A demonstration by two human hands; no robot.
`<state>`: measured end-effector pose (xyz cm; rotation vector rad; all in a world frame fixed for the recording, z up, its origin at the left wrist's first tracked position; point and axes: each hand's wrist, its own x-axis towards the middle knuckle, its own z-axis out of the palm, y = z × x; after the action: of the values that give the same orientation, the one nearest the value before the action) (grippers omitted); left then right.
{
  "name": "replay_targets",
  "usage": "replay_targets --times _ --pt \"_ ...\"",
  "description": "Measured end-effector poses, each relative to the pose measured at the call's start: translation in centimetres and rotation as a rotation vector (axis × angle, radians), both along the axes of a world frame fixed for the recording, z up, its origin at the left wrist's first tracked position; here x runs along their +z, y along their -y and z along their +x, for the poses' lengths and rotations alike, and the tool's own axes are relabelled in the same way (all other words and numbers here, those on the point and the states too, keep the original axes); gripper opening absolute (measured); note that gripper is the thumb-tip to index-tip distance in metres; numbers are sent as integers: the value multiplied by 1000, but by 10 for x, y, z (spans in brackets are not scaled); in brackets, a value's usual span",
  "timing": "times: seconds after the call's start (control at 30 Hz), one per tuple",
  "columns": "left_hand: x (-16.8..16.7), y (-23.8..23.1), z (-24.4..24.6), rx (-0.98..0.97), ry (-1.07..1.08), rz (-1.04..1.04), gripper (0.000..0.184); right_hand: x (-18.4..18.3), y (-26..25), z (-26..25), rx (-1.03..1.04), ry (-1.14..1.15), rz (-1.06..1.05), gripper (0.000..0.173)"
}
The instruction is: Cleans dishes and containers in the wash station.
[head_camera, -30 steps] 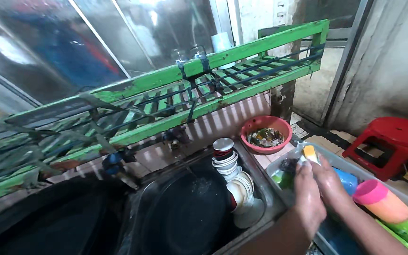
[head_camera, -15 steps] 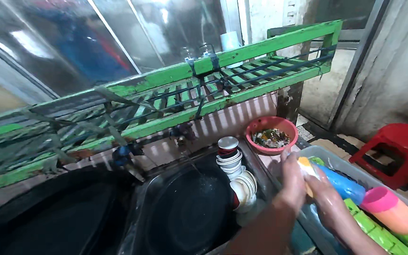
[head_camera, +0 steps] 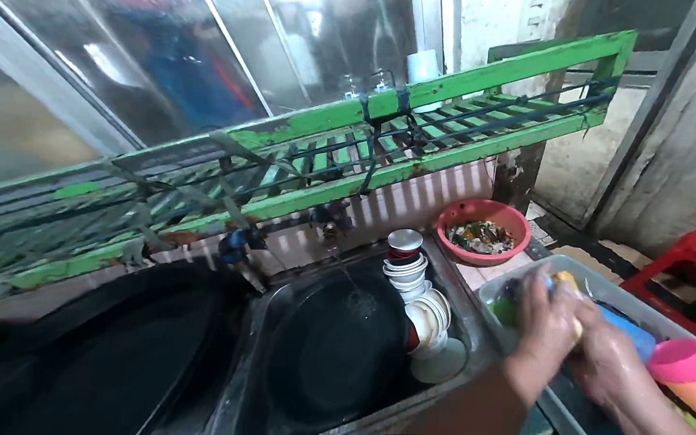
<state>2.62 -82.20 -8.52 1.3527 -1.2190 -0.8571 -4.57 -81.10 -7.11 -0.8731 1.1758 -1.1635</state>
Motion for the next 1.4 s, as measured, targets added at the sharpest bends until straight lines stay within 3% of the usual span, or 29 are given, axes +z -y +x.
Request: replay_targets --times 0.07,0.13,0.27,0.43,0.63,0.67,0.73,0.8,0.9,1.0,1.1,1.2,1.33,1.4 --pt "3 7 16 73 -302 125 45 2 -10 -5 182 -155 6 48" --pt "1 14 30 187 -634 181 39 6 -13 -13 342 -337 -29 44" --pt "-5 8 39 365 -1064 115 34 -15 6 -32 677 -942 -161 46" --pt "-17 -20 32 452 -1234 48 30 -51 19 -16 1142 -1407 -187 43" --pt "-16 -48 26 488 -1263 47 29 -101 36 -38 1640 -1456 -441 62" --pt "-17 -51 25 493 -1260 43 31 -111 38 -40 1637 -1430 -476 62" --pt "-16 -54 24 515 -1257 28 29 -97 31 -36 1561 -1419 -441 55" --pt "-13 -54 23 526 -1249 18 29 -79 30 -33 1271 -1311 -182 50" --pt "-11 -53 26 533 -1209 17 32 -52 35 -36 758 -623 57 47" --pt "-11 -43 18 506 -1189 21 27 -6 37 -42 622 -225 0 48" --pt "-1 -33 -9 480 -1111 98 27 29 27 -47 673 -335 -368 57" --pt "26 -35 -47 465 -998 79 44 18 23 -49 706 -586 -681 64" --pt "47 -40 -78 373 -679 92 45 -18 65 -57 501 -563 -541 64" --pt "48 -36 -76 388 -627 73 46 -2 39 -60 486 -529 -477 61"
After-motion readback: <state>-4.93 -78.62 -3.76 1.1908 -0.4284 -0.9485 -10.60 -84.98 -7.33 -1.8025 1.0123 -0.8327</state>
